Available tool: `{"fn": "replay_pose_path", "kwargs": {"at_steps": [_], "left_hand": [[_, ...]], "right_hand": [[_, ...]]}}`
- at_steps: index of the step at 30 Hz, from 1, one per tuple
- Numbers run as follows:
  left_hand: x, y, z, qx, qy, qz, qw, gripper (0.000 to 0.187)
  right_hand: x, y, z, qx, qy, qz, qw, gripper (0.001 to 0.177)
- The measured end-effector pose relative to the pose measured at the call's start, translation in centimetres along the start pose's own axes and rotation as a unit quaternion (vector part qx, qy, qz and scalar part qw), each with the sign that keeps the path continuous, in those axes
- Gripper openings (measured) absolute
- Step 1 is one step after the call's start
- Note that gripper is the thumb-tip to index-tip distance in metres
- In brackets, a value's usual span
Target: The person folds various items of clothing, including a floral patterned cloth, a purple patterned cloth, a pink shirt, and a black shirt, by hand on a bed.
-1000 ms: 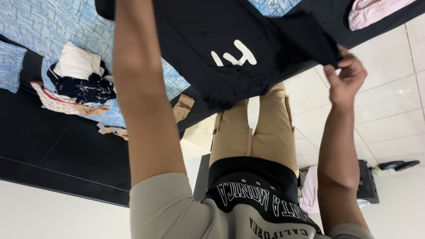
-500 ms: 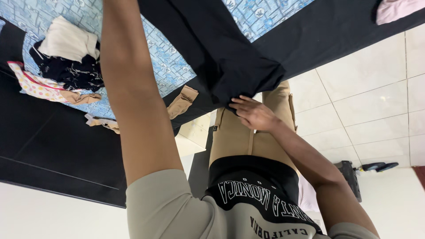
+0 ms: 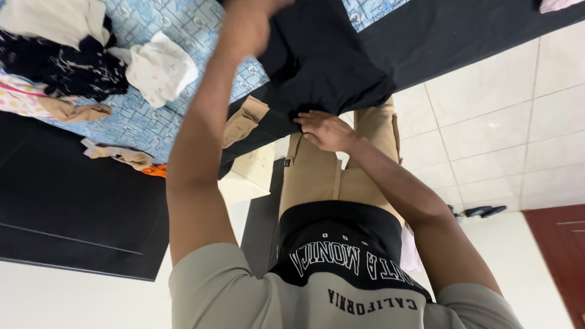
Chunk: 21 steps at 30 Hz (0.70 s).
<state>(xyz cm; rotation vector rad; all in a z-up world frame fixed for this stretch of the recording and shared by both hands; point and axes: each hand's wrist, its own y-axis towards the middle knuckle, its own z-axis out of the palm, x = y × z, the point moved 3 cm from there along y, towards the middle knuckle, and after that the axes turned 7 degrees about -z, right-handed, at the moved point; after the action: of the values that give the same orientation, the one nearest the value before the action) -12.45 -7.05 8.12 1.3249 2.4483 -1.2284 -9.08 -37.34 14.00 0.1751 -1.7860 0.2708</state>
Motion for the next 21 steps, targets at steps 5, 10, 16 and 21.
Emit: {"fn": "replay_pose_path", "kwargs": {"at_steps": [5, 10, 16, 21], "left_hand": [[-4.2, -10.9, 5.0, 0.1, -0.103, 0.18, 0.973, 0.068], [-4.0, -12.7, 9.2, -0.03, -0.036, 0.157, 0.987, 0.043], [-1.5, -10.1, 8.6, -0.097, -0.19, 0.117, 0.97, 0.018], [-1.6, -9.5, 8.4, -0.08, -0.237, 0.064, 0.966, 0.011]], "right_hand": [[0.0, -1.2, -2.9, -0.099, 0.143, 0.037, 0.984, 0.012], [-2.7, -4.3, -1.3, -0.15, 0.263, 0.111, 0.947, 0.015], [-7.3, -7.8, 1.9, -0.269, 0.418, 0.17, 0.851, 0.012], [-8.3, -6.1, -0.3, -0.367, 0.352, 0.183, 0.842, 0.01]]}}
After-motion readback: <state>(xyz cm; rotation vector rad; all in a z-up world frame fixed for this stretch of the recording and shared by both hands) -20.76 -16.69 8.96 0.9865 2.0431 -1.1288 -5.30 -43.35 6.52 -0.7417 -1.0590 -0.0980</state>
